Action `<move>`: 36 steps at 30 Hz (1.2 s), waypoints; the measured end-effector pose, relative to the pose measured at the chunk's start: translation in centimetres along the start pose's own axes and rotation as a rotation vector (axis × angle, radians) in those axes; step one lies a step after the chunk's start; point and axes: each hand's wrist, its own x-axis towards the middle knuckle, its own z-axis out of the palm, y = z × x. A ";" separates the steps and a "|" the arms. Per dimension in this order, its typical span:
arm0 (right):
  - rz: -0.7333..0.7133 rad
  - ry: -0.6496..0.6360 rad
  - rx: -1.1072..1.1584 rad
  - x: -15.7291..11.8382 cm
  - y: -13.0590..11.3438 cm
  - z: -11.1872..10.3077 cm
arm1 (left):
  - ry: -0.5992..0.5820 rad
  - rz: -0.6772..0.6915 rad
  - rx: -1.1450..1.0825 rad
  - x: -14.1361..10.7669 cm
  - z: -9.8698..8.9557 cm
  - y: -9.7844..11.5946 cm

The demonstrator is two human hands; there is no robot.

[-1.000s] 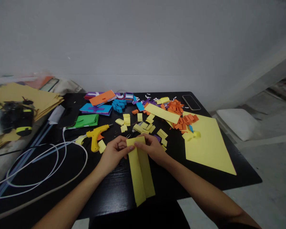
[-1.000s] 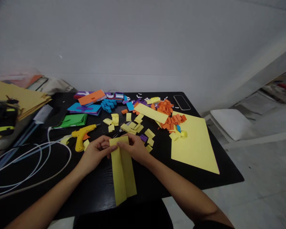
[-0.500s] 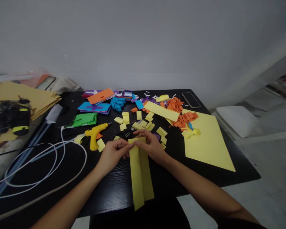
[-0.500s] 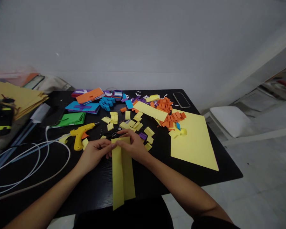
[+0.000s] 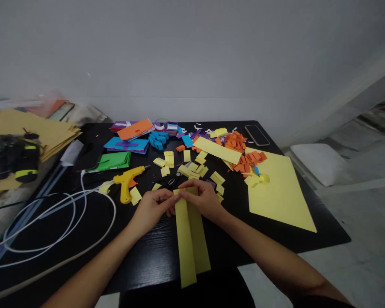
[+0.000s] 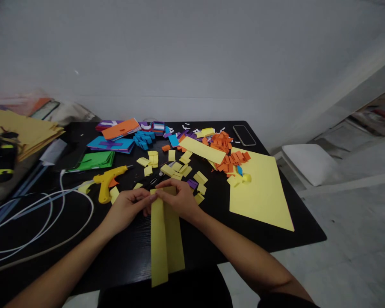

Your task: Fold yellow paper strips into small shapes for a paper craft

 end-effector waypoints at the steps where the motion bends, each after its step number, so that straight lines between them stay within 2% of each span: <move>1: -0.001 -0.004 -0.003 0.0 0.0 0.0 | -0.005 0.001 -0.001 0.0 0.0 -0.1; 12: 0.073 -0.026 0.043 0.2 0.1 -0.3 | -0.057 0.047 -0.067 0.2 -0.5 -0.3; 22: 0.066 -0.040 0.031 0.3 0.1 -0.3 | -0.055 0.129 0.130 -0.4 -0.3 -0.6; 24: 0.075 -0.038 0.019 0.3 0.1 -0.4 | -0.036 0.169 0.185 -0.3 -0.6 -0.6; 29: 0.119 -0.051 -0.004 0.2 -0.2 -0.5 | 0.136 0.336 0.241 0.2 -1.5 -0.7; 36: 0.129 -0.077 0.037 0.0 -0.6 -0.4 | 0.093 0.465 0.316 0.3 -2.1 -0.5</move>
